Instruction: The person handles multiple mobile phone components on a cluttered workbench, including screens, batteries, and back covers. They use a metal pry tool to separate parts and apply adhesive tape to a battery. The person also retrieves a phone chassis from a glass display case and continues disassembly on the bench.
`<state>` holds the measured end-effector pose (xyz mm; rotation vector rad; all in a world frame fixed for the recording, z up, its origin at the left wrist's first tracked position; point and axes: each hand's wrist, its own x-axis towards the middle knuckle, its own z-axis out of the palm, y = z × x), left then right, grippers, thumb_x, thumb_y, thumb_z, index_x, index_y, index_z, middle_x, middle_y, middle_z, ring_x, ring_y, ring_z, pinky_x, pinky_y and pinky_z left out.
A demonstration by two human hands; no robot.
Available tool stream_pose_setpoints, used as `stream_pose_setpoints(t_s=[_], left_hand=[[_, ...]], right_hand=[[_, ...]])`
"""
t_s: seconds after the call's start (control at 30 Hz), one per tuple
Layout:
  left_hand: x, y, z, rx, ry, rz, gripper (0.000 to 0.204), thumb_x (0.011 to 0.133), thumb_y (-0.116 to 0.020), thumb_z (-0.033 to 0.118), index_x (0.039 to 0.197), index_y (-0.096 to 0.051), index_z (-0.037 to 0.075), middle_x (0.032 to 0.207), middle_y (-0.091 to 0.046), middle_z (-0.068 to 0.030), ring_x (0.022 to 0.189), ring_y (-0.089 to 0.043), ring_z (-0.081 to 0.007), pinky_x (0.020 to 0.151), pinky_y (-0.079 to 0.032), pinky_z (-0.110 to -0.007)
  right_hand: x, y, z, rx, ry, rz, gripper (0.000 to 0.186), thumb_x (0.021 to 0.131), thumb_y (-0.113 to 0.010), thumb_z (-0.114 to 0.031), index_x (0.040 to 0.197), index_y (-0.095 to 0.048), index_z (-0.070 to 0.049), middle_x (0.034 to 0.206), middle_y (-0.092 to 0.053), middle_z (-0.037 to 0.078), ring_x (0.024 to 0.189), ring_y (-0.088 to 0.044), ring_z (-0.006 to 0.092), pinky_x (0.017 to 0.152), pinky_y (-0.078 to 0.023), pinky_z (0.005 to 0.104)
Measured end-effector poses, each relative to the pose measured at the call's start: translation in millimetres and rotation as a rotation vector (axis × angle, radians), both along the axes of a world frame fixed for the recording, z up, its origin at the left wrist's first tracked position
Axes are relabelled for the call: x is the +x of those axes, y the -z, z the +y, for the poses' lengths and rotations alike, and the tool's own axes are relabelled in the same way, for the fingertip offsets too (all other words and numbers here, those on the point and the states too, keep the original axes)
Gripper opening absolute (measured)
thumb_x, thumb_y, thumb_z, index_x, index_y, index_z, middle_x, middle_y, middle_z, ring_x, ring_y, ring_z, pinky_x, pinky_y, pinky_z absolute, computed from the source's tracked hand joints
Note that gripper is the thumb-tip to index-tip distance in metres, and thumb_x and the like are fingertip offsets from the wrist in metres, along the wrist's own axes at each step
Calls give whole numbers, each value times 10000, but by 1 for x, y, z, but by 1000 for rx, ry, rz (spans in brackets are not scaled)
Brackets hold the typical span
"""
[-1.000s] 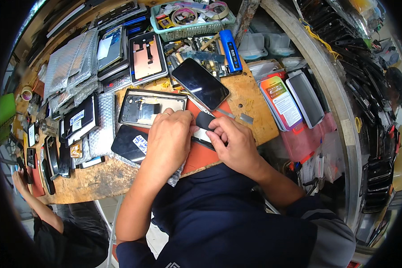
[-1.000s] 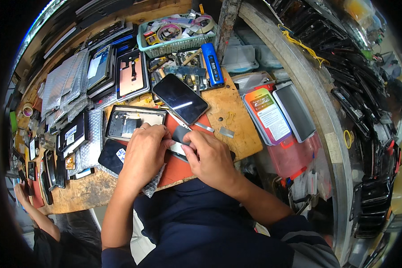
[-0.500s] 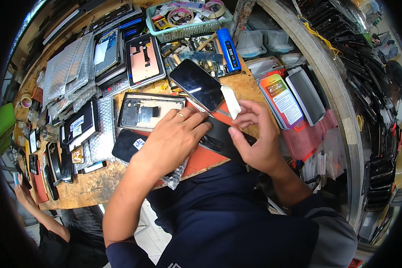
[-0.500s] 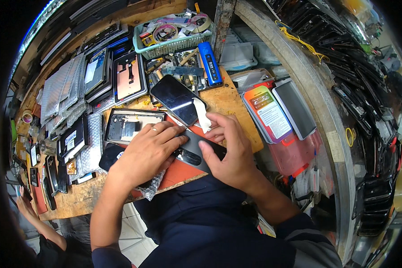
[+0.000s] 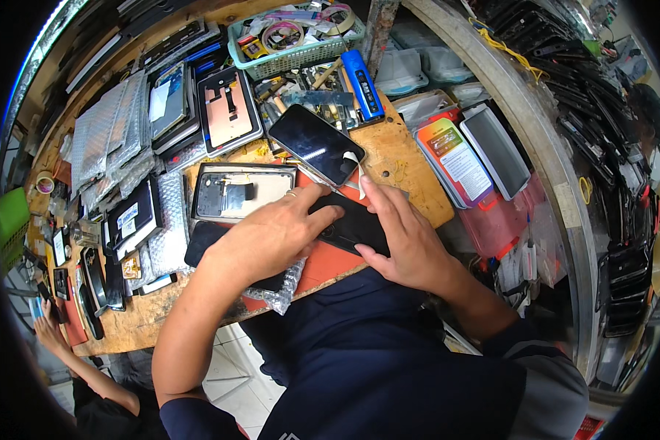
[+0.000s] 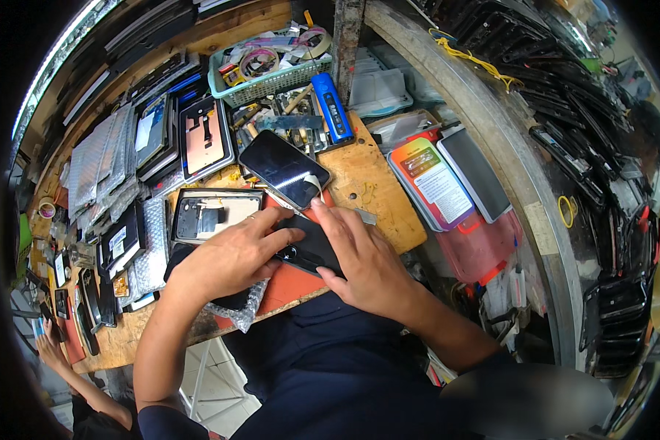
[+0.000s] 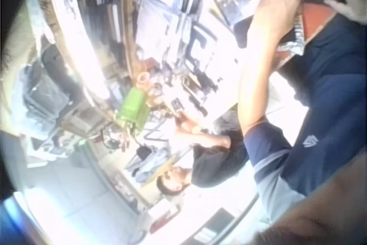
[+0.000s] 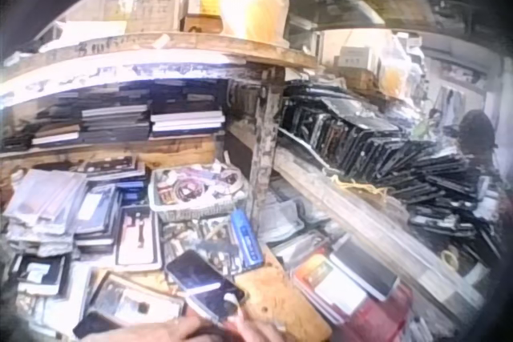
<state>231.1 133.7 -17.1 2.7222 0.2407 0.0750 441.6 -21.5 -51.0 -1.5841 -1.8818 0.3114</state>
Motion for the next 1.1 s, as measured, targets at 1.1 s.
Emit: stream_pose_setpoints(t_s=[1.1], left_hand=[[9, -25, -23, -638, -576, -549, 216, 965, -755, 60, 1139, -655, -22, 991, -642, -35, 973, -587, -93, 833, -496, -261]], right_hand=[[2, -56, 27, -129, -76, 901, 1170, 874, -715, 110, 1685, 94, -124, 1231, -609, 167, 909, -709, 134, 846, -542, 279]])
